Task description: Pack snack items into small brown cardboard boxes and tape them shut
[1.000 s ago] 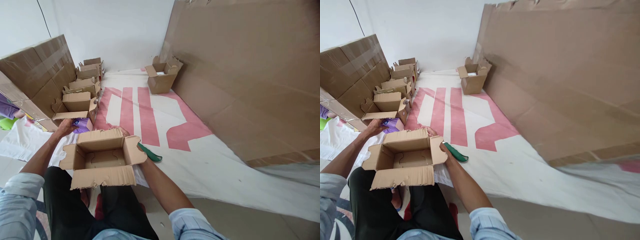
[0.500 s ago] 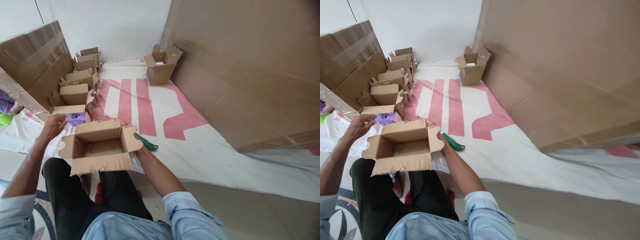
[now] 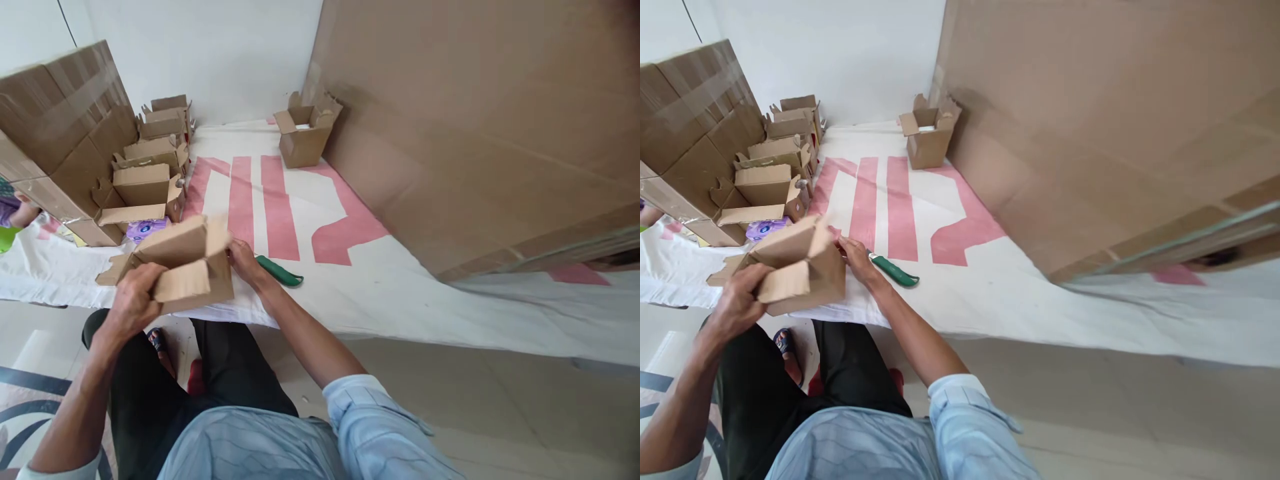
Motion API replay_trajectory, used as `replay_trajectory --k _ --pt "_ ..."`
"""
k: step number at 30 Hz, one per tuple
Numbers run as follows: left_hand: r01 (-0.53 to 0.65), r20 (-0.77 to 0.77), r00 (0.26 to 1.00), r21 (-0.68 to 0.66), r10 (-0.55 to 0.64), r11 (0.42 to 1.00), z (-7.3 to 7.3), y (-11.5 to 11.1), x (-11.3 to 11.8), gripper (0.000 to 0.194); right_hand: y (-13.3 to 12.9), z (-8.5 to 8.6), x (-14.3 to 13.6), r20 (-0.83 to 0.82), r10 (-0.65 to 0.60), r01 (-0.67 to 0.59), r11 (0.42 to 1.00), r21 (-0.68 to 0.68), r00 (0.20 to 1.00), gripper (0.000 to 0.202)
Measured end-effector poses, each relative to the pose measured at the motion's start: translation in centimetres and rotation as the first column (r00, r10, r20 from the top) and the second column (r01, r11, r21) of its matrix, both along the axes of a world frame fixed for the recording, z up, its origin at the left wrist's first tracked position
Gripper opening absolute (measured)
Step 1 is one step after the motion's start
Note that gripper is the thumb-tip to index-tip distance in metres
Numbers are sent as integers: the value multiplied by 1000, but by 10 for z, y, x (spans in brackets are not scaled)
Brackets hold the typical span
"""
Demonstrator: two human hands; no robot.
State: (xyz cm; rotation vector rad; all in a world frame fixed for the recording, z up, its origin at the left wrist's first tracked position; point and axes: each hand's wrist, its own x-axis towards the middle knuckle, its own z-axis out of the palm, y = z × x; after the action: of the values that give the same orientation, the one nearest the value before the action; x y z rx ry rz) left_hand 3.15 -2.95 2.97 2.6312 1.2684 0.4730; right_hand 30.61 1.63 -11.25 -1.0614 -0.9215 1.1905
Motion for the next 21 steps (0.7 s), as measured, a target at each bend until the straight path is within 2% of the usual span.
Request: replay_trajectory --k 2,5,8,11,13,15,18,21 --pt "-66 183 980 -95 83 993 8 13 -29 30 -5 5 -6 -71 15 -14 1000 22 997 66" --pt "-126 320 929 -205 188 971 11 18 -60 40 -16 14 -18 -103 30 -21 996 91 994 59" --pt "-158 386 888 -251 249 955 4 16 -77 55 -31 23 -28 0 16 -16 982 187 1000 48" --pt "-154 428 865 -273 263 950 -4 15 -86 60 -44 30 -35 124 -6 -28 962 271 992 40" --pt "-138 448 857 -276 254 951 -5 14 -88 58 -53 36 -38 203 -22 -43 950 311 979 41" --pt "-111 444 866 -279 230 954 -2 13 -84 52 -61 42 -40 287 -54 -55 932 358 956 52" --pt "-49 383 911 -271 155 961 6 12 -65 44 -73 47 -39 415 -91 -102 902 420 905 89" --pt "13 291 956 -206 48 979 10 13 -33 46 -82 43 -28 477 -76 -121 922 369 876 115"
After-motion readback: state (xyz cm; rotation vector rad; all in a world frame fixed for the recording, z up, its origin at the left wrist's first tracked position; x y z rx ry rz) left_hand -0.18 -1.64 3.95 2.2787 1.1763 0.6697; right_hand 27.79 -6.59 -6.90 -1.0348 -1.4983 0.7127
